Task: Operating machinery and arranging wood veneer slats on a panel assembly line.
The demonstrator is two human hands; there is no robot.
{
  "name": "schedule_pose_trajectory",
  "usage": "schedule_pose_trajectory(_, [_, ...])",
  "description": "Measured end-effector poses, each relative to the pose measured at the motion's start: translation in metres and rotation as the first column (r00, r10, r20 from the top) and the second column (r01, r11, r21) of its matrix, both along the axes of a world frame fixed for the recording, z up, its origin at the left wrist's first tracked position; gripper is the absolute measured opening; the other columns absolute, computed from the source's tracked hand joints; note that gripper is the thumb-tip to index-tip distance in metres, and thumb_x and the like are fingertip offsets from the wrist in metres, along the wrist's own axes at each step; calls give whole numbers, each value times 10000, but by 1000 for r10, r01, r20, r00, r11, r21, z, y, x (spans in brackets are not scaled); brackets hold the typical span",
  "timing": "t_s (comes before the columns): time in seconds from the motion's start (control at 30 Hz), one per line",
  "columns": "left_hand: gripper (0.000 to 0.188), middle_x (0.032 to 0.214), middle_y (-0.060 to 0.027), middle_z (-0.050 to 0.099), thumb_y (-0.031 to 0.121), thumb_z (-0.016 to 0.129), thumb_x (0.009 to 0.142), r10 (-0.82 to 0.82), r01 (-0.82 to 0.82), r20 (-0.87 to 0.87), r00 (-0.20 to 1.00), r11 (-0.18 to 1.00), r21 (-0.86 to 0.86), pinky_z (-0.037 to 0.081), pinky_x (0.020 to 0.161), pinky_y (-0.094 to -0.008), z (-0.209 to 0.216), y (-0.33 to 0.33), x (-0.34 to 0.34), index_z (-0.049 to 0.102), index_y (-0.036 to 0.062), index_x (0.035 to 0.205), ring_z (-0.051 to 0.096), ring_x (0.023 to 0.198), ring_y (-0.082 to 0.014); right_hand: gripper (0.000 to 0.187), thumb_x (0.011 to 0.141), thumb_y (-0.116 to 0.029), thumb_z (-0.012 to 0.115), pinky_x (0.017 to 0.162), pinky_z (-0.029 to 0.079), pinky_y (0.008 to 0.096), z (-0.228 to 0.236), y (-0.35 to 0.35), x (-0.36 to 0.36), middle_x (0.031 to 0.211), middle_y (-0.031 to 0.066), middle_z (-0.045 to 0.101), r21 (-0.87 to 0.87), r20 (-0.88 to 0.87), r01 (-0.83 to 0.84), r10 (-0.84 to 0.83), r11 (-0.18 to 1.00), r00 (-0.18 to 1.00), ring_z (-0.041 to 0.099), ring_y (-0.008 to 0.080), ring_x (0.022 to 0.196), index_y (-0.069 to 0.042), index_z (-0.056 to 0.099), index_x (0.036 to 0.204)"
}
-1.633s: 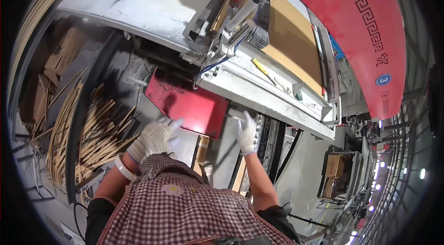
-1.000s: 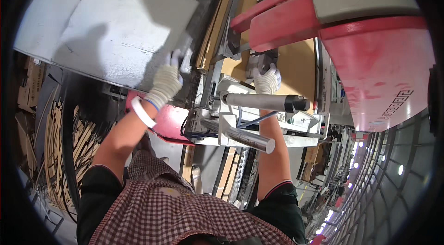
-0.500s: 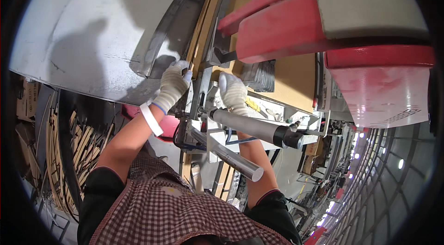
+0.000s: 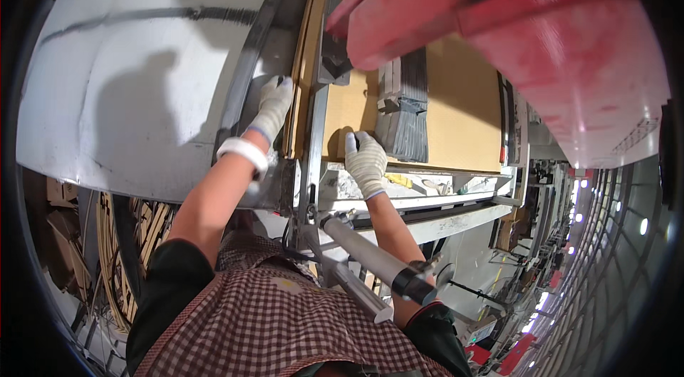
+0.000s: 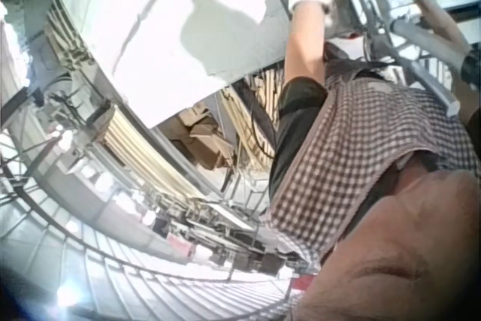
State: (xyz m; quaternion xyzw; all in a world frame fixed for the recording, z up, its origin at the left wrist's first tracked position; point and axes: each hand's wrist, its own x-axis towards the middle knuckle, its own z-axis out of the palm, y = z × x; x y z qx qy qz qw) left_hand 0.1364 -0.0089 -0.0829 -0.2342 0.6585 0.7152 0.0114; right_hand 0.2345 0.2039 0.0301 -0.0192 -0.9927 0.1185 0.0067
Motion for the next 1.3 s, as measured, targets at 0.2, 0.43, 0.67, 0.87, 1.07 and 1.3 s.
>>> schedule_pose_trajectory(0.2, [647,1116,-236,612,506,256,935,-25,178,290,957,841,-512,421,959,-437,56,30,-71,642,2,1059,554,1105,-378,377,904,-394,470,780,476,461,6,10,-2,940,177,648,-5,56,73,-73,997,996,619,354,866,-58,638,941])
schedule_pose_trajectory(0.43, [601,1292,-160,537,490,291,936,-27,145,248,968,871,-470,411,997,-399,36,22,-89,566,45,1231,508,1195,-324,397,902,-430,463,770,480,450,13,15,-7,944,151,656,-50,94,108,-103,993,990,630,330,855,-80,646,944])
schedule_pose_trajectory(0.67, [508,1285,-140,548,394,289,959,-346,594,491,799,334,-732,432,964,-359,-19,1,-135,541,49,1235,530,1178,-279,378,897,-415,476,771,486,438,13,12,-7,945,140,658,-145,78,107,-97,984,992,636,318,851,-88,651,973])
schedule_pose_trajectory(0.87, [500,1296,-129,538,385,275,974,-629,747,476,615,271,-607,431,973,-334,-59,-19,-159,507,47,1261,529,1179,-254,383,887,-425,479,768,491,433,20,14,-7,948,132,653,-81,133,144,-132,986,982,639,305,858,-89,645,963])
schedule_pose_trajectory(1.07, [584,1285,-99,548,509,275,977,-380,321,44,924,833,451,427,994,-324,-47,12,-148,487,68,1297,541,1147,-236,354,870,-417,515,756,492,438,2,21,-11,950,130,649,-58,145,184,-174,981,974,638,298,864,-100,644,964])
schedule_pose_trajectory(1.3, [680,1321,-89,513,604,349,921,-285,218,-23,958,675,705,371,1033,-334,103,25,-71,441,81,1345,480,1209,-254,337,860,-410,535,772,483,445,14,9,-15,958,121,649,-93,149,165,-150,982,977,633,302,872,-104,643,951])
